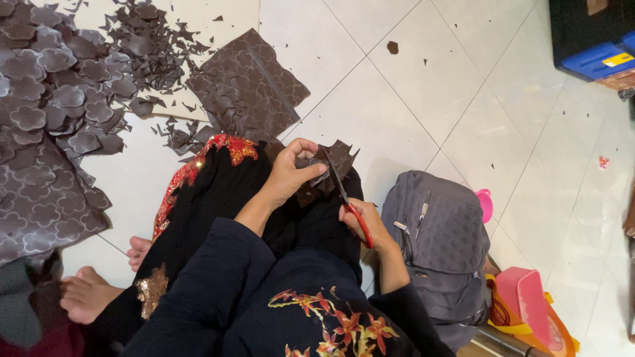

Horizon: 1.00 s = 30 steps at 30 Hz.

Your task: The person sits on the floor and uses red-handled scissors to cut flower-shaped pieces from a brown patterned fabric. They hold the fabric with one hand and cut with the other, placing finished pieces into a growing pile.

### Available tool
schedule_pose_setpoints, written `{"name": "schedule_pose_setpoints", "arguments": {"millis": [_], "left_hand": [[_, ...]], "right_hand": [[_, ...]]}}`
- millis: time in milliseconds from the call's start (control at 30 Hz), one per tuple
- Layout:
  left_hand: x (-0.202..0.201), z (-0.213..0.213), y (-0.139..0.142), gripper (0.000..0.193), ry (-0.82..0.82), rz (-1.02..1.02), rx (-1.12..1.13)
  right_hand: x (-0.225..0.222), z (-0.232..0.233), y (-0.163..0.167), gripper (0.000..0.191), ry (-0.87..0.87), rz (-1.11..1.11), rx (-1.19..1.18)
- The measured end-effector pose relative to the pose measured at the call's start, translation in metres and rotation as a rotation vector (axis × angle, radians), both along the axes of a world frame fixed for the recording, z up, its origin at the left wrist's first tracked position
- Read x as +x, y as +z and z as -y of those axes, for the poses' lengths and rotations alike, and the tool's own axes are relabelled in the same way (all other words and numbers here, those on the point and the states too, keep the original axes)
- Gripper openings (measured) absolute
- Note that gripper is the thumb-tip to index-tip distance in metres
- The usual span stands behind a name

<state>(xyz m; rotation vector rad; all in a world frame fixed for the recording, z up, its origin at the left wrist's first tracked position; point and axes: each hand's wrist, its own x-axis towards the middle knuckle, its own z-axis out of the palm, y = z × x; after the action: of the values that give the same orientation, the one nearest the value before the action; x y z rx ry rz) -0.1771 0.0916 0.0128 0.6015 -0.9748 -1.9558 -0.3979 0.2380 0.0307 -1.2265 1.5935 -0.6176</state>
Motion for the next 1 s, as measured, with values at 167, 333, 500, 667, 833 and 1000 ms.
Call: {"name": "schedule_pose_setpoints", "arguments": {"millis": [167,333,500,667,833,1000], "left_hand": [[0.003,-0.001,0.005,0.034,-0.046,-0.044,0.0],[0.005,-0.003,0.011,0.046,-0.082,-0.042,0.003],[0.006,-0.003,0.017,0.053,-0.116,-0.044,0.051],[0.009,-0.002,0.019,0.054,-0.111,-0.014,0.021],[0.008,-0.003,0.018,0.053,-0.107,-0.019,0.013],[0.008,-0.004,0.017,0.054,-0.106,-0.012,0.024]], "right_hand": [[0.003,0.004,0.015,0.028,0.091,-0.113,-0.046],[0.008,0.002,0.017,0.027,0.0,-0.002,0.096],[0.009,-0.002,0.008,0.033,-0.029,0.096,0.109],[0.006,-0.007,-0.005,0.048,-0.065,0.129,0.094],[0.006,-0.013,-0.015,0.076,-0.082,0.117,0.087],[0.009,-0.012,-0.01,0.079,-0.077,0.121,0.088]]}}
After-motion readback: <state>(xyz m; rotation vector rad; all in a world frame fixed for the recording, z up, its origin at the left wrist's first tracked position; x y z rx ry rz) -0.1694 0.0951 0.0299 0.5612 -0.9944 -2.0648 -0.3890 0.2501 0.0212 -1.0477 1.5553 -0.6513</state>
